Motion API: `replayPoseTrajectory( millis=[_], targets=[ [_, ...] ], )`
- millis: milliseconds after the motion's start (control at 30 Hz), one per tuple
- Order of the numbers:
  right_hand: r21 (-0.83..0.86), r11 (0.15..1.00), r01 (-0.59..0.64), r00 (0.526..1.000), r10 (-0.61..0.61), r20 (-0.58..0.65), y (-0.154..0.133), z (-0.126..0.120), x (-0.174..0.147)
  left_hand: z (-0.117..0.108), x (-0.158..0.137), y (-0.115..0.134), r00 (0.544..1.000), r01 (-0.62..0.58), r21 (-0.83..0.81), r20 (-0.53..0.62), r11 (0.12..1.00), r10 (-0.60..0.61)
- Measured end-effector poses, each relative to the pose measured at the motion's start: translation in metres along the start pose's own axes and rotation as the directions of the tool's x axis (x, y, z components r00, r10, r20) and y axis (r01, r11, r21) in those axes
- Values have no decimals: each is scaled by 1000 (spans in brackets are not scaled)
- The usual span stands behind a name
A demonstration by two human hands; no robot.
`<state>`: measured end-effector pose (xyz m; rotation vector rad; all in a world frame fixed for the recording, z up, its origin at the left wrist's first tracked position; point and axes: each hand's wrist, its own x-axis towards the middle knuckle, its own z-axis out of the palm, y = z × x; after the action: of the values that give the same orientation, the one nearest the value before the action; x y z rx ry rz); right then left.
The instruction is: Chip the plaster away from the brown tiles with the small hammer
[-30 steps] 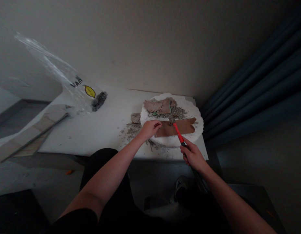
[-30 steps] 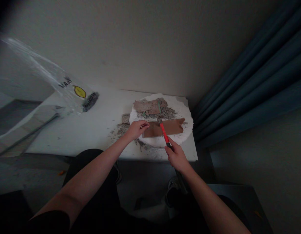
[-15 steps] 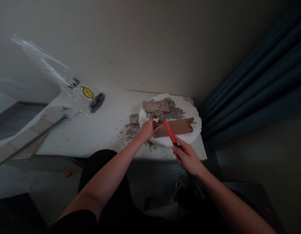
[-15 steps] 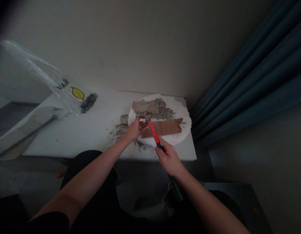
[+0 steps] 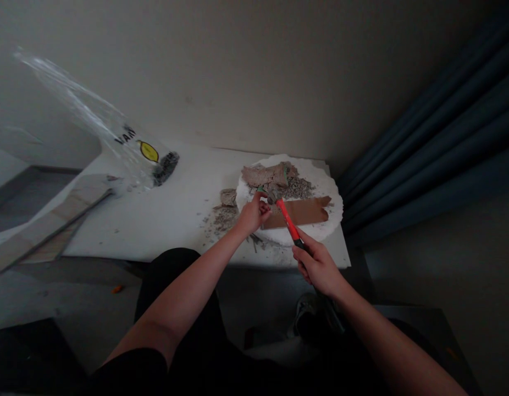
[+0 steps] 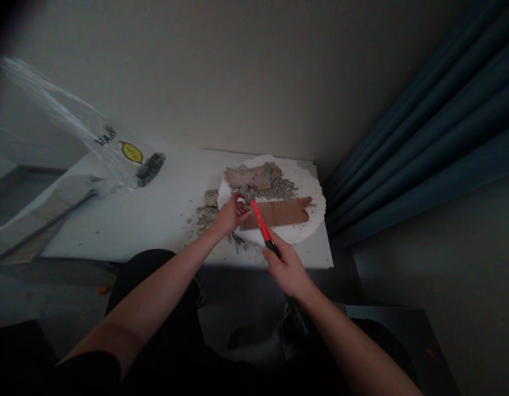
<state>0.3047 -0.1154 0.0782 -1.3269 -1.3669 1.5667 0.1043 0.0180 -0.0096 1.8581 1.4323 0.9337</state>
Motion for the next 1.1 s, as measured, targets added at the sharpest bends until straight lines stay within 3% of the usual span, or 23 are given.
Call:
replayPoseTrajectory(
  millis=[567,867,1100],
  targets=[
    [-32,999,5,1000,-5,-5,5,0,-2,1,-1,-1,999,-39,55,38,998,37],
    [23,1000,-19,1000,19,-1,1,1,-2,-19,-7,0,997,38,122,-67,992,-30],
    [28,996,-83,996,81,46,6,2,0,-35,-13,-13,975,195,231,-153,953,-162]
  ],
)
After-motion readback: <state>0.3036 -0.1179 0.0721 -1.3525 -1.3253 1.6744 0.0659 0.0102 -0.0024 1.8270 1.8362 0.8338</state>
